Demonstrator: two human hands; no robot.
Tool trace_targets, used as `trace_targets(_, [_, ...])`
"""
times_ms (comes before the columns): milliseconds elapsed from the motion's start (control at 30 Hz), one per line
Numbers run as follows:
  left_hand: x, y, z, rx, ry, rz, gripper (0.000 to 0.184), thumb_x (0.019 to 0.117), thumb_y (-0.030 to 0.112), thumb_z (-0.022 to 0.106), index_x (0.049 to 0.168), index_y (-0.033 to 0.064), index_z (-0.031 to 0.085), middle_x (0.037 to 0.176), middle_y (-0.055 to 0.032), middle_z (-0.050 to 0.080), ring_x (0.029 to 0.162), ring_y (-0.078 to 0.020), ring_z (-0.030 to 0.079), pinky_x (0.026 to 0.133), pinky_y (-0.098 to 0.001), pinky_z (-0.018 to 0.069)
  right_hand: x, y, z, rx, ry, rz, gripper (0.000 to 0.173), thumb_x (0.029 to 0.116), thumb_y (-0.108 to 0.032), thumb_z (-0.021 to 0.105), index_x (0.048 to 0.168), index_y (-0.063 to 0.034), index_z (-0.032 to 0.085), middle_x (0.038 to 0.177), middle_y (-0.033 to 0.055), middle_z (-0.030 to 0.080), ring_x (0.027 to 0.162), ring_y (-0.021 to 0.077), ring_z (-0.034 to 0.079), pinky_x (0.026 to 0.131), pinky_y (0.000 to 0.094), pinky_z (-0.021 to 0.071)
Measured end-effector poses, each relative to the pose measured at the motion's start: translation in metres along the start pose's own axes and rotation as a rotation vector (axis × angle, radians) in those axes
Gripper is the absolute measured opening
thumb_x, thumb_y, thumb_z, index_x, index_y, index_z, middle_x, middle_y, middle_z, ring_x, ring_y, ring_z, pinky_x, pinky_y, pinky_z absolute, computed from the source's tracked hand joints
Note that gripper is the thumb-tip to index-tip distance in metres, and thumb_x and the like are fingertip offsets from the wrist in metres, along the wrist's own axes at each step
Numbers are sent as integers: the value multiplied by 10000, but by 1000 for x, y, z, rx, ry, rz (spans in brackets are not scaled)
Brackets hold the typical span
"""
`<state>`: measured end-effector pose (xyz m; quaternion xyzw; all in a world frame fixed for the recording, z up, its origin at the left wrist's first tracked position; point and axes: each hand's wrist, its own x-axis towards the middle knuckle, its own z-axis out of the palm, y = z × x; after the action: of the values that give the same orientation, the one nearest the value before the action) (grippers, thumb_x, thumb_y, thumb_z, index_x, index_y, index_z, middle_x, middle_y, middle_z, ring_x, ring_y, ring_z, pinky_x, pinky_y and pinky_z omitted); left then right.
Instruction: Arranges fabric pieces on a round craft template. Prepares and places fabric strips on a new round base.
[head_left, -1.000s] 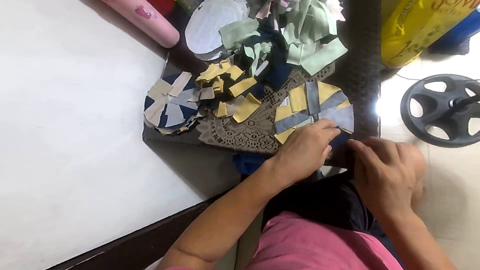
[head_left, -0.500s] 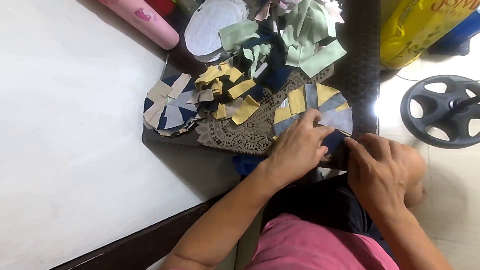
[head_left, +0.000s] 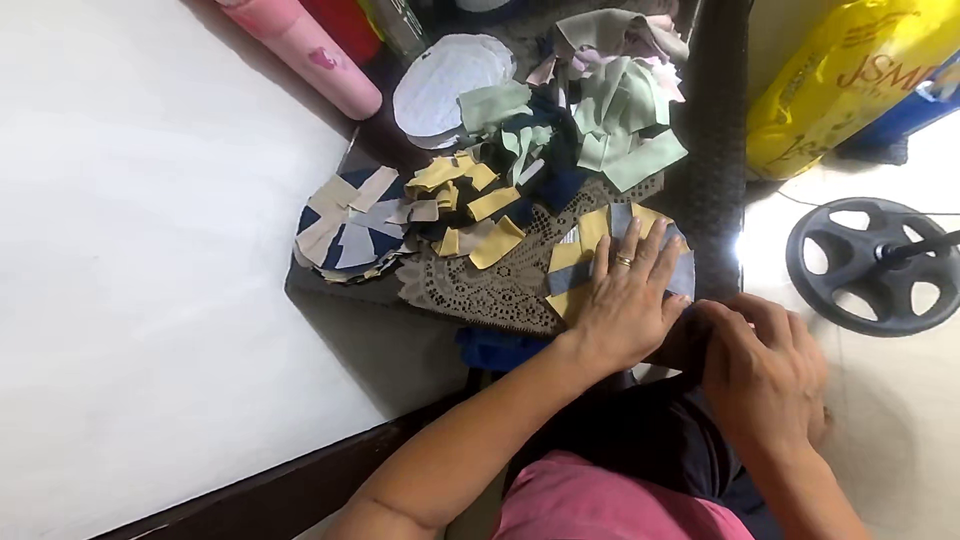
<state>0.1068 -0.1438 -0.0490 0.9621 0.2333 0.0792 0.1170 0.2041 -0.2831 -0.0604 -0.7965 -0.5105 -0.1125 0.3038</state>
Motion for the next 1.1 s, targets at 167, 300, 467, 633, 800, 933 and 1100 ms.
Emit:
trace_targets(167, [0,-2,8,42,-24,0,627,1074,459,407,1590,103,386,1675,-128,304,1573,-329,207,1219,-662,117,15,4,7,-12,-34,12,342,961,-71,476,1130,-106,771,1100,216,688,995,438,643,746,542,483])
trace_targets(300, [0,-2,9,43,-36,-10,631,1077,485,383,1597,128,379,1682,-116,293,1578,-325,189,1219,-671,105,20,10,16,26,-47,-21,317,963,-57,494,1092,-127,775,1101,225,676,996,443,639,743,547,487])
trace_targets(467, [-1,-2,11,59,-18,-15,633,1074,487,388,1597,130,380,1677,-111,306,1572,-324,210,1220,-662,126,14,16,24,13,-26,-71,306,956,-38,505,1082,-128,769,1054,219,687,974,448,649,708,526,503])
trace_targets(633, [-1,-3,12,63,3,-11,626,1067,490,398,1592,149,393,1670,-111,322,1565,-325,233,1214,-665,145,13,17,26,6,-10,-71,309,960,-46,490,1080,-111,767,1042,206,696,979,439,653,721,525,506])
trace_targets(800, [-1,-2,12,37,3,-3,596,1064,466,417,1593,191,406,1672,-125,312,1565,-345,225,1209,-679,134,13,19,26,18,-22,-70,297,970,-66,489,1087,-100,760,1060,211,698,992,446,653,738,541,508])
trace_targets(933, [0,-2,10,54,-41,-13,611,1070,486,392,1608,199,375,1686,-126,277,1574,-347,192,1211,-681,115,14,18,26,15,-14,-70,293,964,-60,500,1077,-96,768,1055,208,704,992,446,657,732,537,514])
trace_targets(1100, [1,0,3,4,-127,-40,623,1082,502,357,1627,199,328,1707,-120,218,1587,-349,124,1213,-689,75,20,10,20,-10,-23,-53,310,976,-93,474,1087,-85,762,1062,211,711,981,435,667,738,544,499])
